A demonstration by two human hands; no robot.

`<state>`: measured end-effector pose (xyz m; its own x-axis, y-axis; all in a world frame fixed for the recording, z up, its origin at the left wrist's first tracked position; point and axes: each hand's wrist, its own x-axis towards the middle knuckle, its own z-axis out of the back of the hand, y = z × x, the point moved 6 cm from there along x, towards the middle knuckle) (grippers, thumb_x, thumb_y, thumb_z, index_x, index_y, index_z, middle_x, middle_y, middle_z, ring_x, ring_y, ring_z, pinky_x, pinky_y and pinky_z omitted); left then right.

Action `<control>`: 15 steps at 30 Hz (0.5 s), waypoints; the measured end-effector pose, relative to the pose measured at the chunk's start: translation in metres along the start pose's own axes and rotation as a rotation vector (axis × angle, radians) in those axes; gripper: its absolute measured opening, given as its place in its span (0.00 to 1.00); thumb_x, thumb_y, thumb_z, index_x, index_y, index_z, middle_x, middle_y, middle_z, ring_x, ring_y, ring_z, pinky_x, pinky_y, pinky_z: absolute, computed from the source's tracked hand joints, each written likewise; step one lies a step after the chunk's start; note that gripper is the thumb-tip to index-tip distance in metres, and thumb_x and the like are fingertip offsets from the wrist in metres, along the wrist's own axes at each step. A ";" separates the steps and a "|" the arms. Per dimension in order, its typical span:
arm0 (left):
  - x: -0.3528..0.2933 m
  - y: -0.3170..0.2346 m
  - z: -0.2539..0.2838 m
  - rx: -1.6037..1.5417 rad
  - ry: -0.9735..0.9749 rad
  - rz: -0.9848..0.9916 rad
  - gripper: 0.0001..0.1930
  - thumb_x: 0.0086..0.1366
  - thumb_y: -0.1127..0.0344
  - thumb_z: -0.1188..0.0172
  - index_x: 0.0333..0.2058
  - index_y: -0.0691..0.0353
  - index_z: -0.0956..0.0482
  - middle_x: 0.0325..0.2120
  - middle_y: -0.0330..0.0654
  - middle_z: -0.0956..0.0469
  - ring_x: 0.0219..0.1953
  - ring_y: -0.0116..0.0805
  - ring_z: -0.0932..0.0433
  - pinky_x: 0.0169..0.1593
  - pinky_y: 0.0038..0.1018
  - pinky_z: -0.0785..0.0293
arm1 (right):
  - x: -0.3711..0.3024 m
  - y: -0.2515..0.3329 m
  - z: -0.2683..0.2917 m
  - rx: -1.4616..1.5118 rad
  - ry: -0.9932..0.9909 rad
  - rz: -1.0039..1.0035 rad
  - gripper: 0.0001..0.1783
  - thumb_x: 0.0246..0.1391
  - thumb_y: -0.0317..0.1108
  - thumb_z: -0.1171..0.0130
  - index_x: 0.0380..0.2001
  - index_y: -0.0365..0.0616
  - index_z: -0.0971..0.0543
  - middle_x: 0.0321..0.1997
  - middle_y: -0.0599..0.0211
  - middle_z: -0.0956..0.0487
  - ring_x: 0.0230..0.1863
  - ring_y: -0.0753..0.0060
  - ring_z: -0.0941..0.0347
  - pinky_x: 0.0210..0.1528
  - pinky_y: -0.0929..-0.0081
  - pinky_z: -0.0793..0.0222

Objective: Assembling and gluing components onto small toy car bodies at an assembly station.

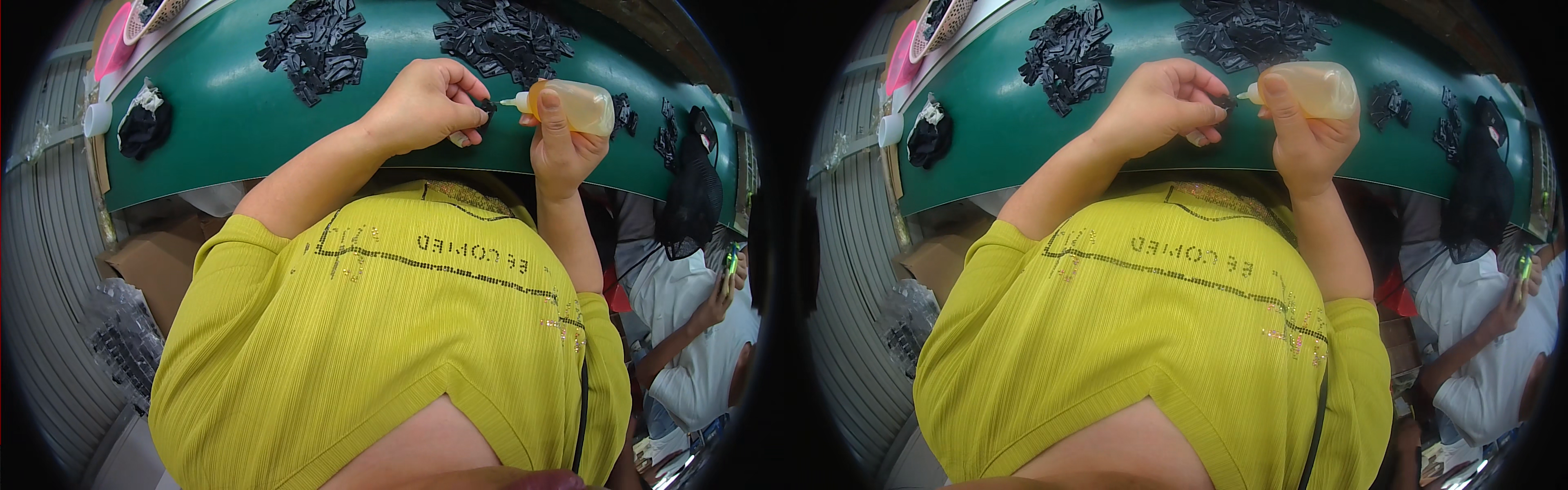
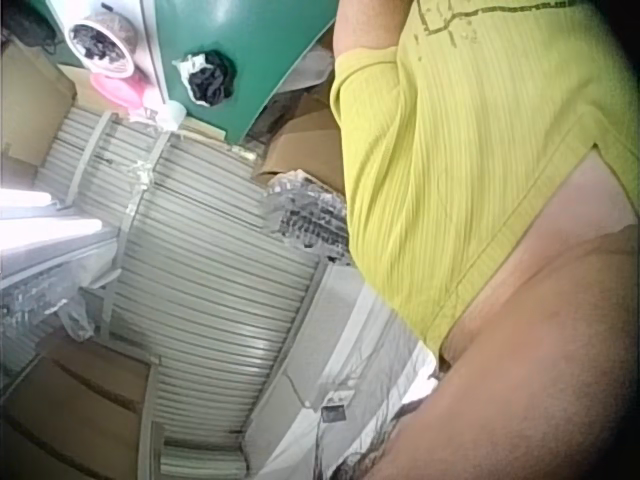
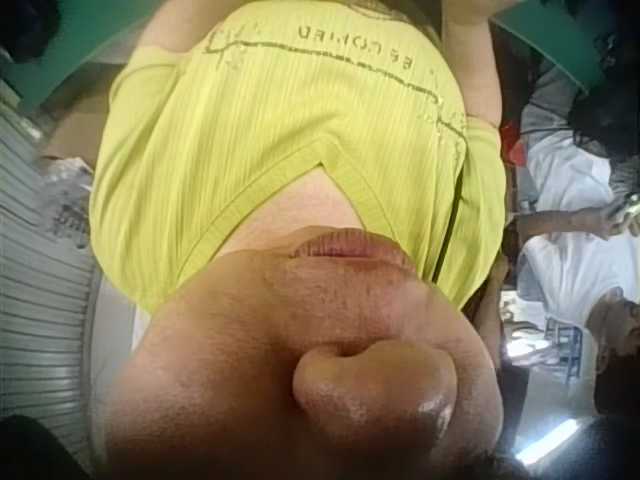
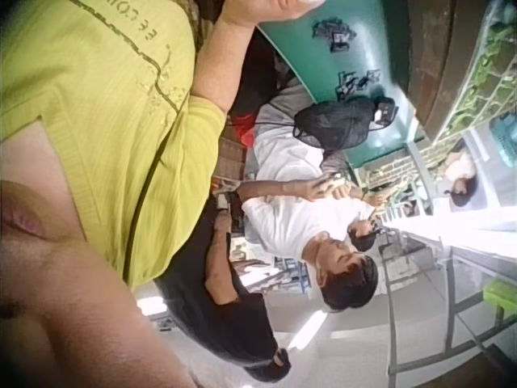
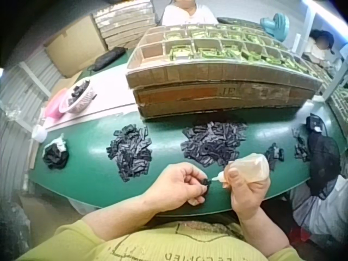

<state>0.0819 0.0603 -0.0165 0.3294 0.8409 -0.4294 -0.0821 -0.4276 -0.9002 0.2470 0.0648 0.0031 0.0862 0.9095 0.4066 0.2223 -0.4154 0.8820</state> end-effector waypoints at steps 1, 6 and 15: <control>0.001 0.001 0.000 -0.011 0.005 -0.005 0.13 0.56 0.75 0.39 0.39 0.72 0.28 0.26 0.44 0.23 0.26 0.31 0.19 0.30 0.21 0.22 | 0.000 0.000 0.000 -0.001 -0.001 0.001 0.05 0.53 0.26 0.38 0.32 0.37 0.22 0.29 0.66 0.21 0.24 0.81 0.27 0.25 0.86 0.32; 0.000 -0.001 -0.001 0.000 0.006 -0.002 0.13 0.56 0.75 0.39 0.39 0.72 0.28 0.26 0.44 0.23 0.26 0.32 0.19 0.30 0.21 0.23 | -0.001 0.000 -0.001 -0.031 -0.016 0.004 0.05 0.53 0.26 0.39 0.33 0.37 0.22 0.30 0.65 0.21 0.24 0.80 0.27 0.24 0.85 0.31; 0.001 -0.001 0.002 -0.029 -0.017 0.008 0.13 0.56 0.75 0.39 0.40 0.73 0.28 0.27 0.46 0.22 0.26 0.33 0.19 0.29 0.21 0.23 | -0.006 -0.001 0.007 0.227 0.004 -0.084 0.05 0.54 0.26 0.40 0.35 0.37 0.23 0.31 0.64 0.21 0.26 0.78 0.26 0.23 0.85 0.32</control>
<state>0.0806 0.0618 -0.0158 0.3131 0.8426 -0.4381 -0.0570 -0.4438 -0.8943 0.2532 0.0600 -0.0015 0.0545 0.9406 0.3351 0.4411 -0.3238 0.8370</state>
